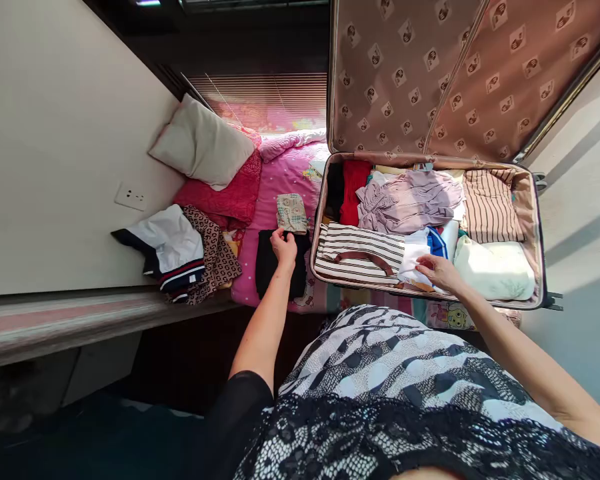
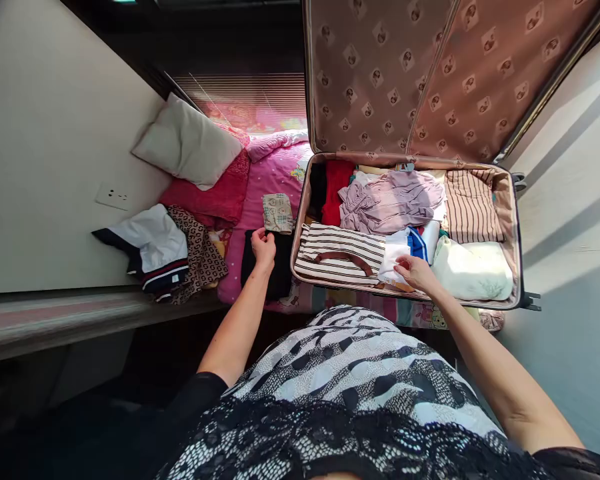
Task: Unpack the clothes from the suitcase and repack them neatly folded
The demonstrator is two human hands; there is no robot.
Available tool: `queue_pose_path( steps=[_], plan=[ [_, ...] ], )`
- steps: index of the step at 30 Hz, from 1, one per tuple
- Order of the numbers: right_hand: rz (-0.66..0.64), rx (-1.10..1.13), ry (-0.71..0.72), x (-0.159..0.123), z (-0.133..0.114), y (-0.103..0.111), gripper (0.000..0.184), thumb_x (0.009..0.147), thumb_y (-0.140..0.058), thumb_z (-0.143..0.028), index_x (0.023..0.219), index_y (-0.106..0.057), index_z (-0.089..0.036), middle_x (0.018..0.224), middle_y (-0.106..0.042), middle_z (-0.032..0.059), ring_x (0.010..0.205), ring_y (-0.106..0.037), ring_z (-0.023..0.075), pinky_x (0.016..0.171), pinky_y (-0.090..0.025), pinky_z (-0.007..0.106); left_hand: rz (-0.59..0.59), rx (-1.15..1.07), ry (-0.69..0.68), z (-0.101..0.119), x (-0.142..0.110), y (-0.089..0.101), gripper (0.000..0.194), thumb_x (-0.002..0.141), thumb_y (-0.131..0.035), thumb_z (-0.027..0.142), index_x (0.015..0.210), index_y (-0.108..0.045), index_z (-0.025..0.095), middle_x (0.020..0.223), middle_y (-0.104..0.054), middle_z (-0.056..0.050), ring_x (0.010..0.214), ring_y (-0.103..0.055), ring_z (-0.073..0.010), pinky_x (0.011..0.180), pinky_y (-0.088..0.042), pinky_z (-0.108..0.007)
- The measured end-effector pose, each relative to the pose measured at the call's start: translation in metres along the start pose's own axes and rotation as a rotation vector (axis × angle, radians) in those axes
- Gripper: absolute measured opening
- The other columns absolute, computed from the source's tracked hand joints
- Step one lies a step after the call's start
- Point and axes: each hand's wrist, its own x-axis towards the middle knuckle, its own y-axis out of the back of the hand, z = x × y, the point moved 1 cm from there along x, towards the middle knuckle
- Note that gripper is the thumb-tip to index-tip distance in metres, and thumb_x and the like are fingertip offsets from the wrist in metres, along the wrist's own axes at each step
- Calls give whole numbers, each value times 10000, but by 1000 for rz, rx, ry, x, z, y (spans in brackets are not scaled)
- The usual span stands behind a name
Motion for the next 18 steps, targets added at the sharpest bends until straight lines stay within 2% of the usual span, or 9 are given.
queue_pose_path(
  steps=[2, 5, 8, 10, 13, 16, 18],
  plan=[
    [29, 14, 43, 15, -2, -1, 347, 928, -596, -443, 1088, -768, -188, 1039, -810, 127, 920, -748, 281, 891, -583, 397, -99, 162, -153, 4, -30, 1, 173, 911, -689, 107, 1064, -695, 187, 1204, -657, -90, 1162, -659, -188, 1077, -535, -318],
    [73, -14, 146, 42, -16, -10, 346, 944, -591, -394, 1165, -749, -180, 1191, -777, 157, 1030, -735, 292, 951, -575, 407, -444, 492, -419, 9, -75, -14, 150, 974, -622, 147, 1075, -727, 186, 1192, -675, -106, 1134, -669, -218, 1072, -539, -360],
    [105, -159, 264, 69, -38, -20, 409, 964, -606, -396, 1285, -713, -167, 1369, -703, 208, 1260, -651, 362, 1032, -535, 464, -720, 848, -531, 11, -103, -39, 185, 981, -644, 164, 1133, -746, 184, 1273, -676, -123, 1233, -639, -264, 1142, -494, -420],
    [62, -270, 289, 83, -54, -24, 440, 977, -624, -429, 1323, -697, -166, 1402, -681, 233, 1314, -599, 410, 1043, -508, 520, -794, 1096, -556, 13, -110, -52, 223, 985, -673, 204, 1194, -752, 196, 1354, -644, -134, 1289, -604, -301, 1140, -486, -453],
    [-27, -380, 276, 99, -74, -25, 463, 962, -686, -491, 1293, -701, -167, 1352, -693, 244, 1253, -617, 419, 1013, -506, 545, -849, 1356, -581, 23, -111, -65, 238, 1036, -639, 296, 1222, -750, 197, 1392, -611, -155, 1308, -584, -335, 1090, -500, -471],
    [-131, -447, 259, 111, -88, -18, 476, 902, -774, -543, 1177, -722, -158, 1267, -719, 222, 1216, -647, 399, 1016, -510, 518, -916, 1477, -611, 38, -106, -74, 267, 1073, -583, 338, 1202, -745, 170, 1351, -630, -175, 1275, -614, -344, 1104, -478, -505],
    [-189, -459, 239, 114, -96, -13, 492, 852, -828, -553, 1129, -713, -163, 1212, -736, 197, 1189, -668, 382, 1000, -524, 482, -915, 1482, -684, 48, -102, -82, 295, 1067, -593, 329, 1275, -720, 164, 1370, -632, -181, 1292, -610, -347, 1129, -455, -517]
  ],
)
